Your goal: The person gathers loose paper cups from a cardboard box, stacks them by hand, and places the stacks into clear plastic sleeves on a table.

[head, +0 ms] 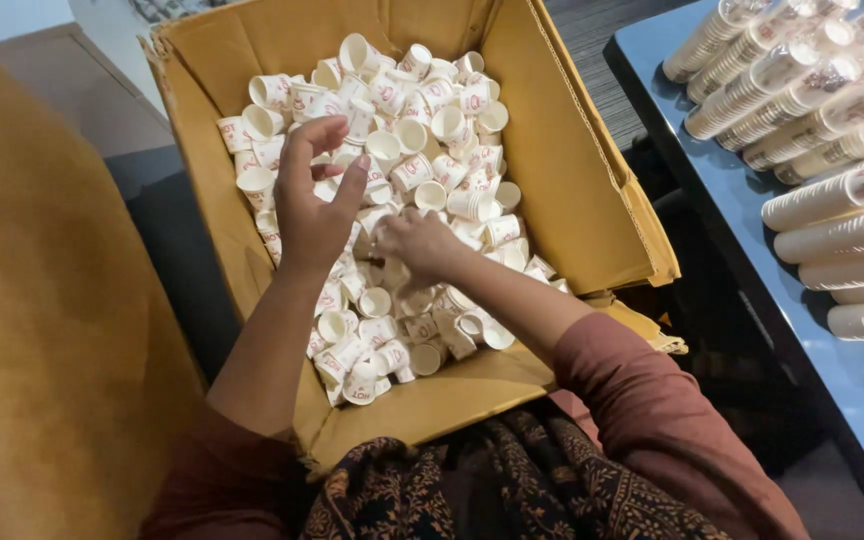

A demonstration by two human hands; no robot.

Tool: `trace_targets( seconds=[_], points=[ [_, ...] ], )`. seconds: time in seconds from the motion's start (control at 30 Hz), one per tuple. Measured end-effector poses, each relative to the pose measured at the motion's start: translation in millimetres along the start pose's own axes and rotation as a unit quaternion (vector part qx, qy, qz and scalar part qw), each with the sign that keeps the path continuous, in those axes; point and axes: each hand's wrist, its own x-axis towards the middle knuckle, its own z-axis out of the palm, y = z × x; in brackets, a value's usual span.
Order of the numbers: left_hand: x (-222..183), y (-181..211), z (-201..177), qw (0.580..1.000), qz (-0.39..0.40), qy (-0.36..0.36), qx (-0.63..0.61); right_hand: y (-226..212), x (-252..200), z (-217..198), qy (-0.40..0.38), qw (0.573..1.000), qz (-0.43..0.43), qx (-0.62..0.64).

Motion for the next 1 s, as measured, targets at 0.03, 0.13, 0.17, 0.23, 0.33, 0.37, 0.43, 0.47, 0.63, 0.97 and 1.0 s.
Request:
trace_targets(
  seconds=[0.03,0.13,0.17,0.23,0.33,0.37,0.43,0.47,0.63,0.97,1.0],
  points=[
    [0.2,-3.0,1.7,1.000,-0.005,0.000,-0.004,16.8,-1.1,3.3,-0.007,1.000,0.001,0.001],
    [-1.8,-7.9,-0.3,1.000,-0.007,-0.003,-0.004,55.3,-4.2,17.3,0.035,0.990,0.078,0.110],
    [-2.1,-8.4,0.0,1.000,-0.005,-0.005,0.002,66.5,-8.3,24.1,0.105,0.985,0.056,0.127],
    [-1.3,-7.8,3.4,1.000,0.001,-0.003,0.008,82.3,-17.3,25.7,0.175,0.974,0.034,0.139],
    [1.9,-9.0,7.8,0.999,0.015,-0.010,0.031,88.7,-25.3,14.6,0.098,0.970,0.136,0.177],
    [2.7,-10.0,10.1,0.999,0.020,-0.018,0.047,89.3,-27.6,12.8,0.097,0.960,0.155,0.213],
    [1.9,-11.0,14.9,0.997,0.025,-0.028,0.062,87.9,-31.9,12.6,0.095,0.948,0.175,0.250],
    [0.4,-10.8,18.8,0.996,0.023,-0.040,0.079,87.3,-34.4,14.0,0.090,0.957,0.187,0.201],
    [-4.6,-20.1,33.0,0.987,0.050,-0.084,0.125,88.9,-33.9,26.2,-0.004,0.969,0.196,0.147],
    [-10.8,-16.7,43.6,0.974,0.066,-0.165,0.137,80.8,-51.4,24.7,0.193,0.958,0.191,0.092],
    [-10.8,-17.3,43.9,0.974,0.064,-0.167,0.136,76.7,-51.8,16.2,0.202,0.958,0.180,0.091]
  ],
)
